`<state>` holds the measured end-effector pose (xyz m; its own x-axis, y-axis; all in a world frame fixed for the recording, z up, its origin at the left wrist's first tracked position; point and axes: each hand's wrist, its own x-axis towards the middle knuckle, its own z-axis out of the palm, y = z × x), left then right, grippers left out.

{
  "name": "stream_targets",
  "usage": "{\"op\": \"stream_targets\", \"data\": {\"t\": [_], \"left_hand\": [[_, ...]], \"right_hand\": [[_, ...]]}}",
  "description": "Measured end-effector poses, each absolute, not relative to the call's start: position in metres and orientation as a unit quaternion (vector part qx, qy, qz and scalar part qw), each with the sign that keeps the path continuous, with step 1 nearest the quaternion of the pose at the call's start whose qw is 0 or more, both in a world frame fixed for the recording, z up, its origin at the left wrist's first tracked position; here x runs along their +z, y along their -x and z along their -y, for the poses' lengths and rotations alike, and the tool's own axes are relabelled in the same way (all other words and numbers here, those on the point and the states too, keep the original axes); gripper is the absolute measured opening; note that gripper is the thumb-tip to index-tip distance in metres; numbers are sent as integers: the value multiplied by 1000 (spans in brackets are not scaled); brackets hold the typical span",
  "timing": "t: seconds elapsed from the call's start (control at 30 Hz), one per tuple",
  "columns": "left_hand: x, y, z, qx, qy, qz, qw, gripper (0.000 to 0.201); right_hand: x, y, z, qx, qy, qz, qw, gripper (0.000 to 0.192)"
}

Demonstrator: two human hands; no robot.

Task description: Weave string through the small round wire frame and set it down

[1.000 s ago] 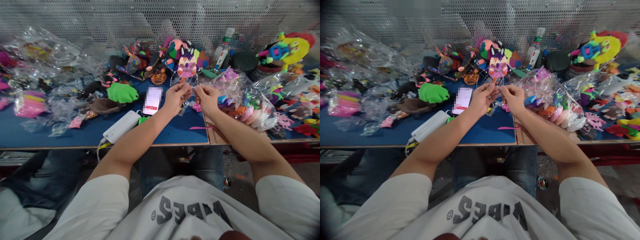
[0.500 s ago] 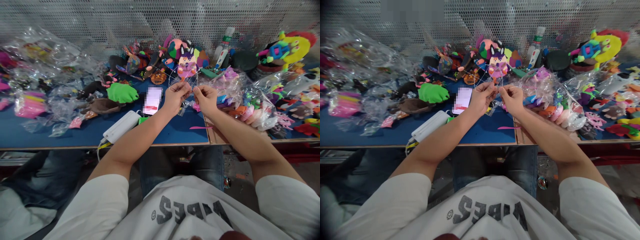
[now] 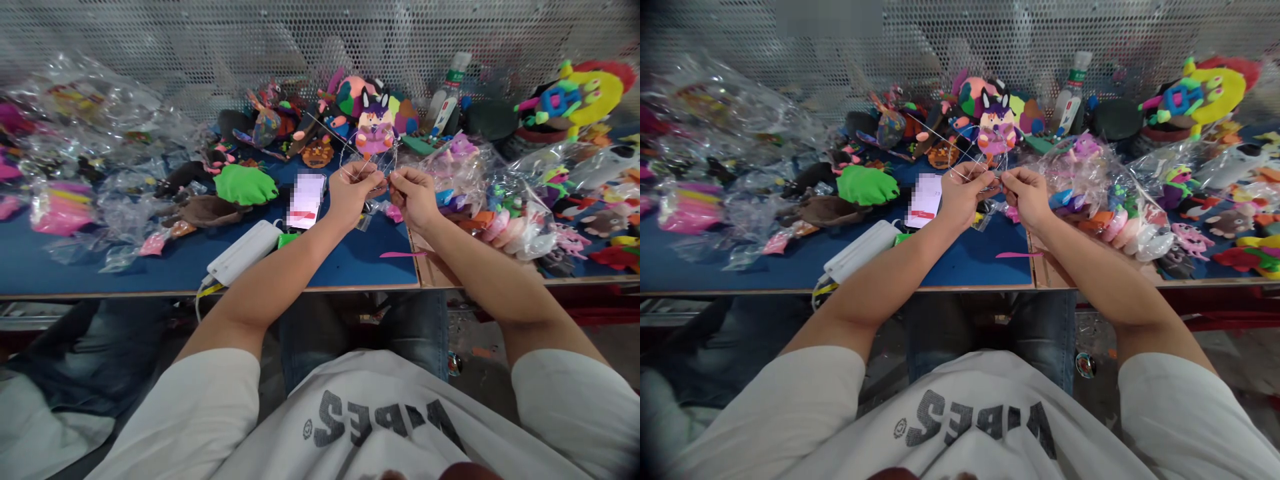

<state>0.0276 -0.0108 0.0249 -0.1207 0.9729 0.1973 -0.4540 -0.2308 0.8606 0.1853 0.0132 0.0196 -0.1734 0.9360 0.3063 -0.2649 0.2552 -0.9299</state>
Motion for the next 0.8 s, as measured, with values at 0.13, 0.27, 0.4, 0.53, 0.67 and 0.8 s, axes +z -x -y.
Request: {"op": "stream_targets", "data": {"t": [0.13,0.27,0.4,0.53,0.67,0.8], "left_hand": [[21,-26,5,677,-389,-303,546,26],[22,-25,6,651,-374,-302,587,24],[29,-23,10,649,-403,-308,567,31],[33,-20,13,691,-404,-332,499,37],[32,-18,15,702,-427,-354,446,37],[32,-19,18,692,-455,-352,435,42]], "right_hand": [[22,-188,-13,576,287,530,553,46],[25,-192,-14,632,275,514,510,44],[26,-197,-22,654,288,515,472,46],[23,-202,-29,439,348,576,595,52],[27,-207,-18,284,355,631,629,52],[35,-204,1,208,399,657,605,38]]}}
